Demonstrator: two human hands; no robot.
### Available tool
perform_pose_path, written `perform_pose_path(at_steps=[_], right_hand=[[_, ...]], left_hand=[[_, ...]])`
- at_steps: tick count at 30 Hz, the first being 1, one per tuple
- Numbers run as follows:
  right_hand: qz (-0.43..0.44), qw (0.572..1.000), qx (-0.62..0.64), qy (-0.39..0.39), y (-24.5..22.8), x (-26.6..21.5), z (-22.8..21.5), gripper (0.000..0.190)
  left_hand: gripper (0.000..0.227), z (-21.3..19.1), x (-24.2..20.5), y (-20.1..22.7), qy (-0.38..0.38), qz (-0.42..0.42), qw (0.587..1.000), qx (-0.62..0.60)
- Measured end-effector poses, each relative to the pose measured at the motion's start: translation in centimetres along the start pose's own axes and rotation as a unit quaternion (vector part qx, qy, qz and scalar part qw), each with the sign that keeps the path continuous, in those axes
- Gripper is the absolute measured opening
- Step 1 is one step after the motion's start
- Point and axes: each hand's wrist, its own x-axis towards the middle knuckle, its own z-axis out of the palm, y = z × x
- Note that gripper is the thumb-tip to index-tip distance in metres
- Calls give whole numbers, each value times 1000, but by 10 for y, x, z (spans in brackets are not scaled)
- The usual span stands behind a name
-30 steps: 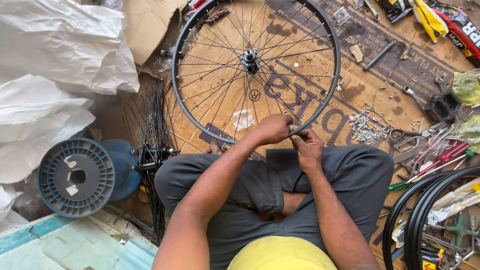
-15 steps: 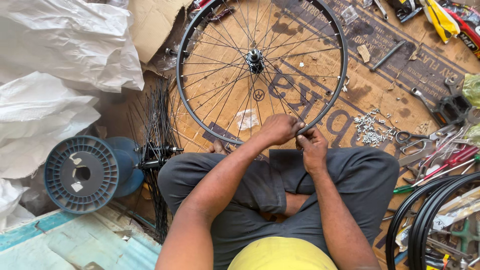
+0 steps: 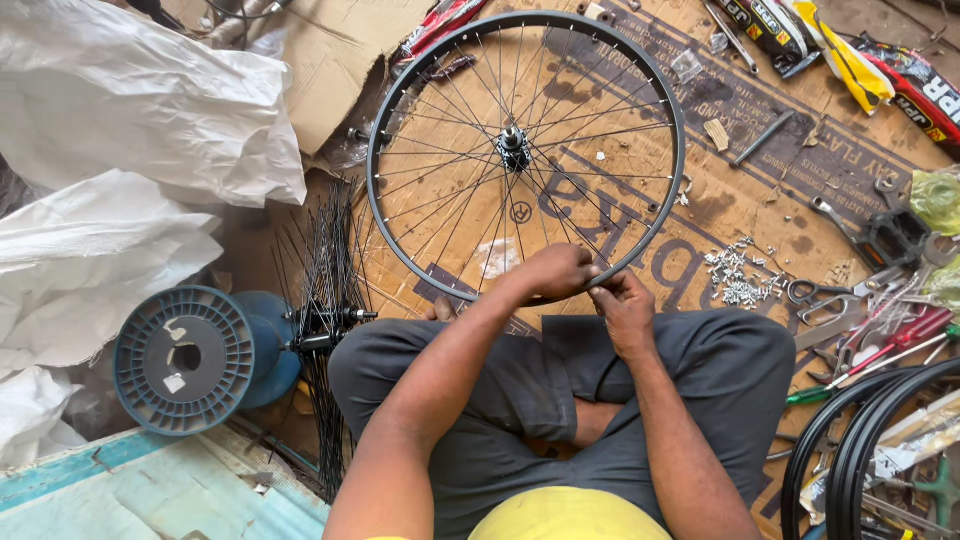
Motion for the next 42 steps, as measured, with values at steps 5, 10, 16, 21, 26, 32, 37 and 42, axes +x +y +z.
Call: perform_pose_path(at_steps=[5, 10, 16, 21, 26, 32, 37, 42], right_hand=[[-1, 999, -33, -8, 3, -7, 2, 5], [74, 990, -115, 38, -7, 10, -17, 6], [137, 926, 321, 147, -4, 36, -62, 25], [106, 918, 342, 173, 19, 39, -59, 21], [91, 924, 321, 187, 14, 40, -52, 11], [100, 923, 299, 219, 7, 35, -42, 12], [92, 928, 297, 206, 3, 36, -37, 13], [106, 928, 293, 202, 0, 32, -37, 12]], left_hand=[[36, 9, -9, 6, 33, -28, 997, 68], [41, -6, -13, 20, 0, -51, 999, -4], [37, -25, -29, 39, -58, -90, 993, -45], [32, -26, -31, 44, -90, -89, 983, -133], [35, -26, -29, 38, -70, -102, 990, -70], [29, -20, -29, 37, -116, -93, 983, -106], [41, -14, -28, 30, -53, -104, 993, 21], [24, -3, -14, 9, -129, -109, 979, -114]])
